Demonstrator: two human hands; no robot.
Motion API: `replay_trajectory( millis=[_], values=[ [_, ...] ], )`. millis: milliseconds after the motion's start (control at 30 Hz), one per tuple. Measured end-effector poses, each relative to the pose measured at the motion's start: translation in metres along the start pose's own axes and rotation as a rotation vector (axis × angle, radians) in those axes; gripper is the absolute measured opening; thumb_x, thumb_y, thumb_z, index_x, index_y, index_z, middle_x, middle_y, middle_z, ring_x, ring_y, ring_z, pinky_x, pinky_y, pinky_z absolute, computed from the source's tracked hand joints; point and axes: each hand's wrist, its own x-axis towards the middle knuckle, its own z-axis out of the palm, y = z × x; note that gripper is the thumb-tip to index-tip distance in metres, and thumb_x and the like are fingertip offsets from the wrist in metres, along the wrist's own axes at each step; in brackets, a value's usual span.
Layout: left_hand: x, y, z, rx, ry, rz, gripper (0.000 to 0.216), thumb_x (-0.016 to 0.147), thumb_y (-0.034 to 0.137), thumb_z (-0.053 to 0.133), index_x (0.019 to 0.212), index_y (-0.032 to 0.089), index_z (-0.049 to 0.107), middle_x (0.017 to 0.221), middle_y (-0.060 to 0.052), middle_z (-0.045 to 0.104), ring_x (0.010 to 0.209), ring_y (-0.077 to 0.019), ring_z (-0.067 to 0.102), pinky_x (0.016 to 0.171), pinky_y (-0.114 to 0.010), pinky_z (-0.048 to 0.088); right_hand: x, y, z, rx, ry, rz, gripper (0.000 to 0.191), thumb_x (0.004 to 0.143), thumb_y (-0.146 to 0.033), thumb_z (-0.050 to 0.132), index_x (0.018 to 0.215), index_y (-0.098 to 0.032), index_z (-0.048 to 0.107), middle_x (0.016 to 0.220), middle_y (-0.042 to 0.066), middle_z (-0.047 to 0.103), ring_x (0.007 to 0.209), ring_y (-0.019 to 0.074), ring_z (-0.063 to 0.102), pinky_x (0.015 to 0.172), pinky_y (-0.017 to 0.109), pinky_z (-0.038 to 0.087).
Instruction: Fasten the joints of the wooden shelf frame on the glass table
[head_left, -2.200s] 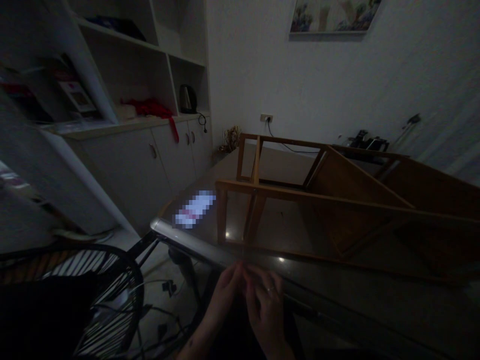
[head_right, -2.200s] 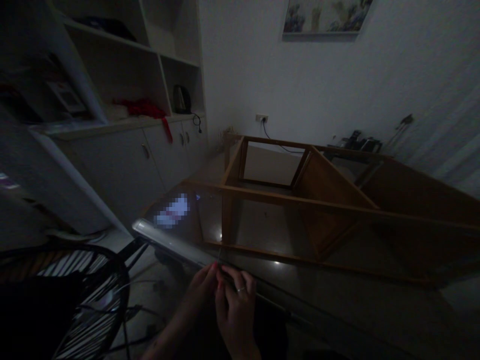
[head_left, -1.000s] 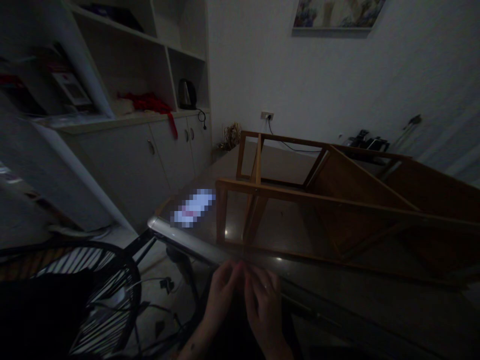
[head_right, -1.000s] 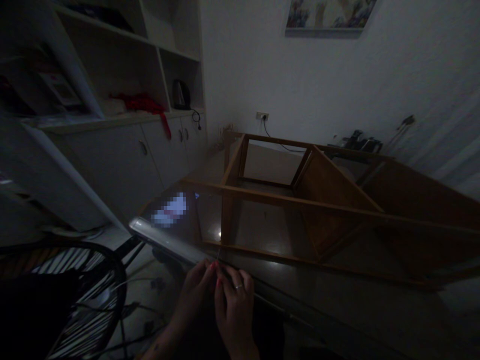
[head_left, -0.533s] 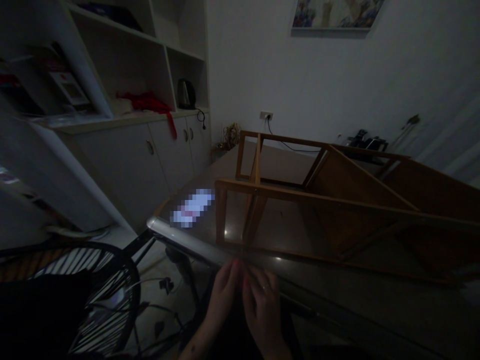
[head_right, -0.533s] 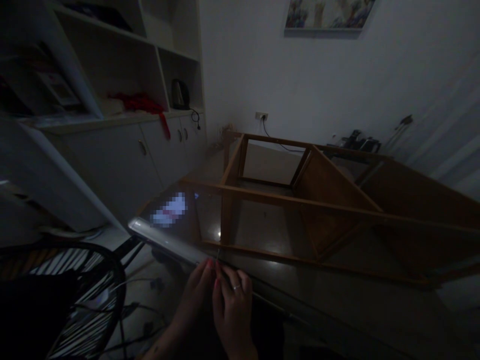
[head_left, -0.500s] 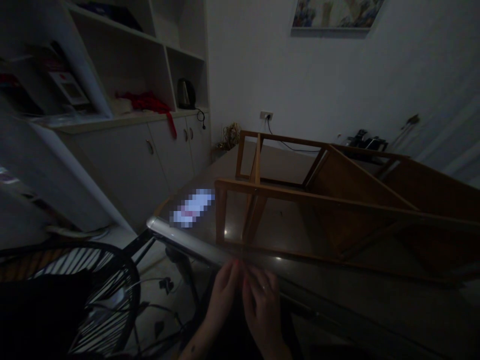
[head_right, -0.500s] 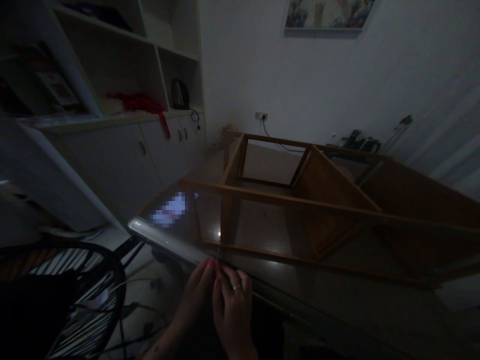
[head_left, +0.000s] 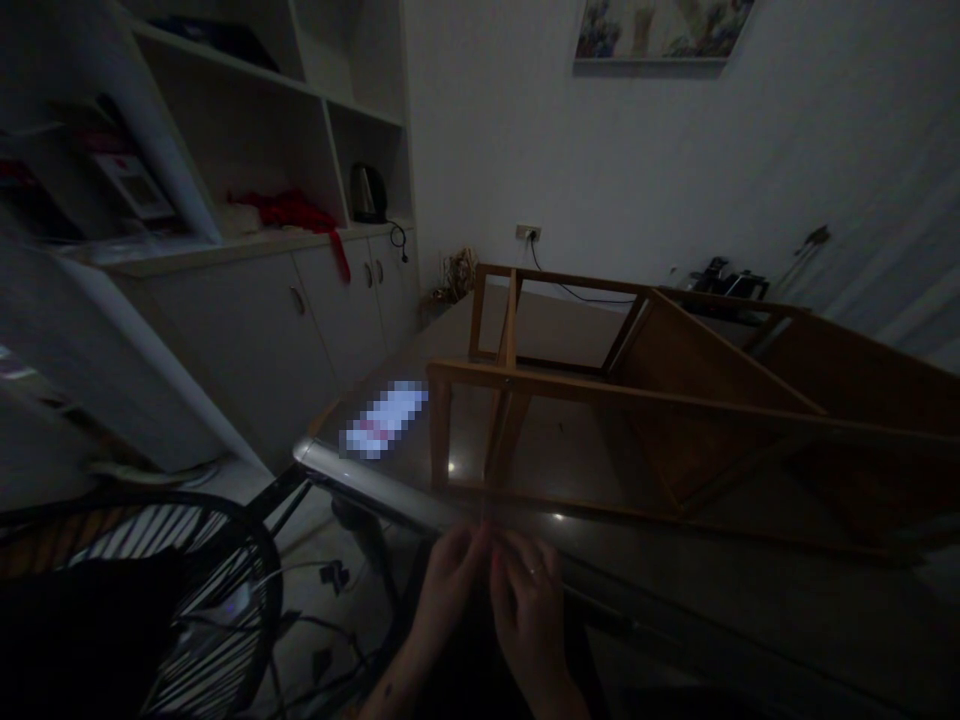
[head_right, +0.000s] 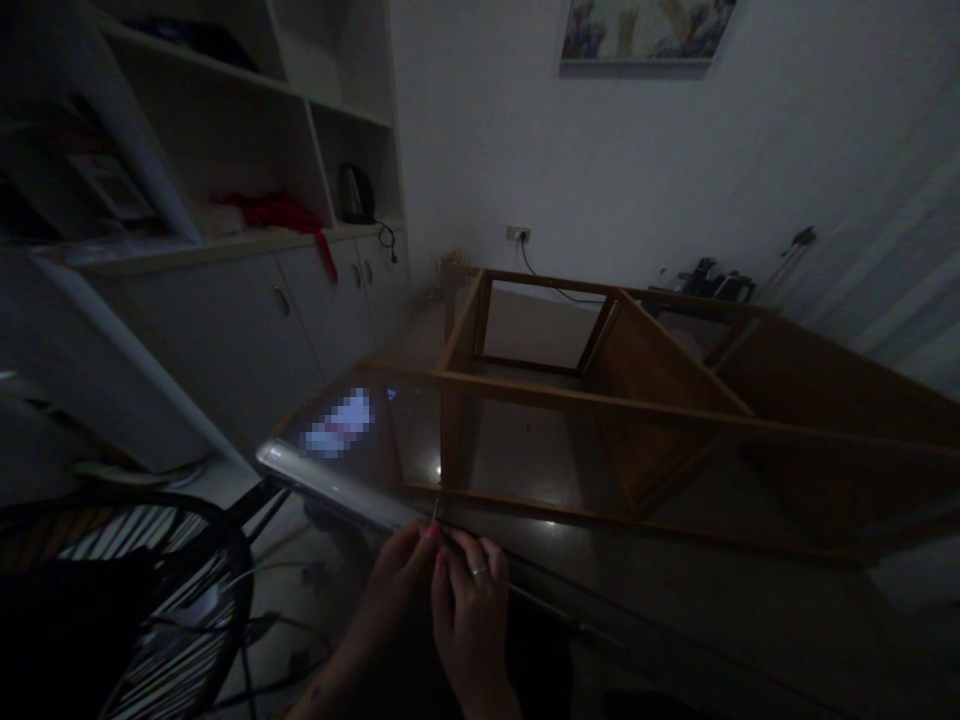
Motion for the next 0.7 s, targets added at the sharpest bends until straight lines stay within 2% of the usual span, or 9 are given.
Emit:
replay_trajectory(
  millis=[133,267,367,600,700],
  values=[
    [0.0000,0.0034,0.0041,-0.029,0.017,-0.010,0.042,0.085,0.055,0.061,0.072,0.015,0.062,0.068,-0.001,0.061,0.064,-0.0128,0.054,0.060,-0.021,0.045,-0.0011,0.0015,-0.0010,0.000,0.051,0.009,0.030,0.099,-0.021,0.044,0.121,-0.024,0.063,0.117,0.004,0.067,0.104,0.0210,0.057,0.091,0.039,0.047],
    [-0.0012,0.0089,0.0062,-0.032,0.038,-0.015,0.044,0.083,0.056,0.062,0.066,0.015,0.059,0.059,0.002,0.056,0.056,-0.0106,0.049,0.053,-0.019,0.041,-0.0010,0.0044,-0.0051,-0.003,0.103,0.032,0.034,0.098,-0.020,0.044,0.129,-0.023,0.058,0.119,0.005,0.067,0.105,0.0199,0.057,0.090,0.037,0.047],
    [-0.0015,0.0099,0.0063,-0.038,0.041,-0.030,0.046,0.082,0.058,0.062,0.064,0.015,0.058,0.057,0.002,0.054,0.054,-0.0103,0.048,0.052,-0.019,0.039,-0.0009,0.0043,-0.0081,-0.017,0.088,0.007,0.033,0.097,-0.020,0.046,0.127,-0.026,0.060,0.117,0.003,0.067,0.102,0.0198,0.058,0.088,0.037,0.047],
    [-0.0002,0.0037,0.0049,-0.042,0.012,0.003,0.043,0.086,0.057,0.057,0.073,0.016,0.060,0.067,0.001,0.059,0.063,-0.0119,0.053,0.061,-0.020,0.044,-0.0034,-0.0001,-0.0022,0.010,0.098,-0.034,0.028,0.096,-0.020,0.047,0.117,-0.026,0.066,0.112,0.003,0.069,0.099,0.0205,0.059,0.085,0.037,0.049],
    [-0.0023,0.0007,0.0050,-0.060,0.042,-0.058,0.045,0.084,0.061,0.057,0.080,0.016,0.062,0.073,-0.001,0.063,0.069,-0.0147,0.058,0.065,-0.023,0.048,-0.0045,0.0014,0.0002,0.015,0.072,-0.028,0.029,0.096,-0.020,0.047,0.118,-0.026,0.066,0.115,0.003,0.068,0.101,0.0208,0.058,0.087,0.038,0.049]
  ],
)
